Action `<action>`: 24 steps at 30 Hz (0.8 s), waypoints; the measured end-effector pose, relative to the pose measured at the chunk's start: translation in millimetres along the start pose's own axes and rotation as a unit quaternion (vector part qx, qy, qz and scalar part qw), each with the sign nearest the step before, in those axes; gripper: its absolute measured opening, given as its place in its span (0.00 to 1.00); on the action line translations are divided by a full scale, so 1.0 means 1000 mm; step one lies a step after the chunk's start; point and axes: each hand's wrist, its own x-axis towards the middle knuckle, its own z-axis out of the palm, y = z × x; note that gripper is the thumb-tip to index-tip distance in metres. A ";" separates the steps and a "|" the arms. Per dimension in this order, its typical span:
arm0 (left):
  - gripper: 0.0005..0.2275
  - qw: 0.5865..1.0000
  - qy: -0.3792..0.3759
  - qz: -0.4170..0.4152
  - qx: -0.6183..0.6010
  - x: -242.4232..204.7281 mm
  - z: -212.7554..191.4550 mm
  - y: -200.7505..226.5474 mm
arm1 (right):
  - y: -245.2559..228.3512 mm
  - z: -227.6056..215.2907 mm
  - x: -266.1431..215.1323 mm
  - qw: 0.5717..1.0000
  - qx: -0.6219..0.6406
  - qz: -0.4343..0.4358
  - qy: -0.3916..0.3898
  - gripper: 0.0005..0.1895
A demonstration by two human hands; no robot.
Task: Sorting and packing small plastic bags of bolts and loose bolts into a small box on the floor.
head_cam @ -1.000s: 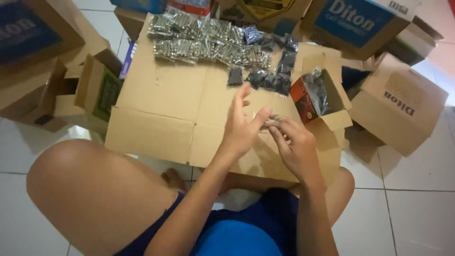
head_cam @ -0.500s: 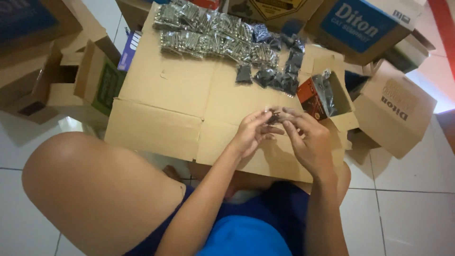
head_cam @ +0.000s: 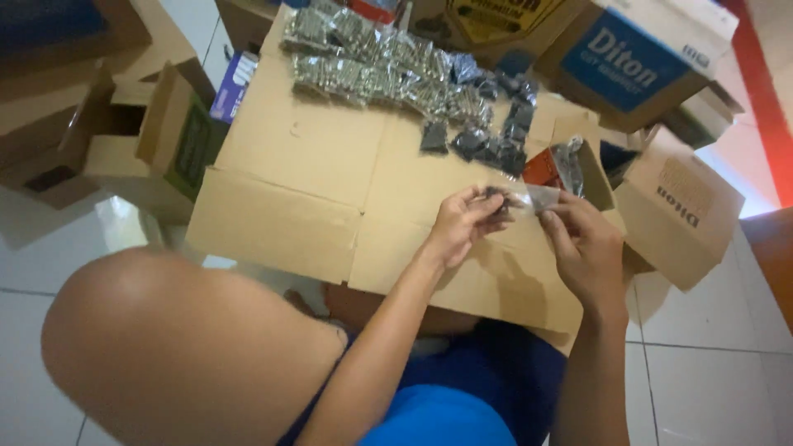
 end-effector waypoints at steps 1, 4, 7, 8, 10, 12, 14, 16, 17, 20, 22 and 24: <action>0.13 1.000 0.001 0.005 0.003 -0.001 0.004 0.002 | -0.001 -0.001 0.004 1.000 -0.001 0.000 0.008 0.03; 0.12 1.000 0.023 0.020 0.001 -0.015 0.012 0.012 | -0.001 -0.002 0.008 1.000 0.011 0.009 0.012 0.04; 0.11 0.998 0.010 0.062 -0.016 -0.021 0.015 0.037 | 0.015 -0.009 0.032 0.999 -0.003 0.032 0.028 0.10; 0.11 0.996 -0.008 0.085 -0.035 -0.028 0.013 0.042 | 0.023 -0.012 0.037 0.997 -0.028 0.058 0.032 0.13; 0.12 0.993 -0.006 0.108 -0.053 -0.024 0.004 0.045 | 0.051 -0.008 0.052 0.995 -0.039 0.093 0.008 0.12; 0.14 0.988 -0.007 0.139 -0.070 -0.022 0.001 0.051 | 0.092 -0.001 0.067 0.992 -0.048 0.118 -0.014 0.12; 0.15 0.987 0.032 0.146 -0.063 -0.030 0.001 0.057 | 0.146 0.014 0.078 0.984 -0.103 0.102 -0.102 0.17; 0.15 0.986 0.044 0.152 -0.054 -0.029 -0.006 0.056 | 0.168 0.029 0.090 0.965 -0.170 0.098 -0.173 0.17; 0.15 0.987 0.049 0.150 -0.042 -0.028 -0.009 0.056 | 0.179 0.038 0.095 0.938 -0.237 0.100 -0.234 0.19; 0.17 0.986 0.053 0.156 -0.032 -0.028 -0.016 0.051 | 0.193 0.045 0.102 0.934 -0.266 0.065 -0.228 0.20; 0.17 0.987 0.055 0.152 -0.023 -0.030 -0.013 0.055 | 0.183 0.046 0.107 0.937 -0.241 0.080 -0.240 0.22; 0.17 0.988 0.054 0.147 -0.014 -0.032 -0.009 0.055 | 0.201 0.046 0.105 0.939 -0.216 0.095 -0.249 0.25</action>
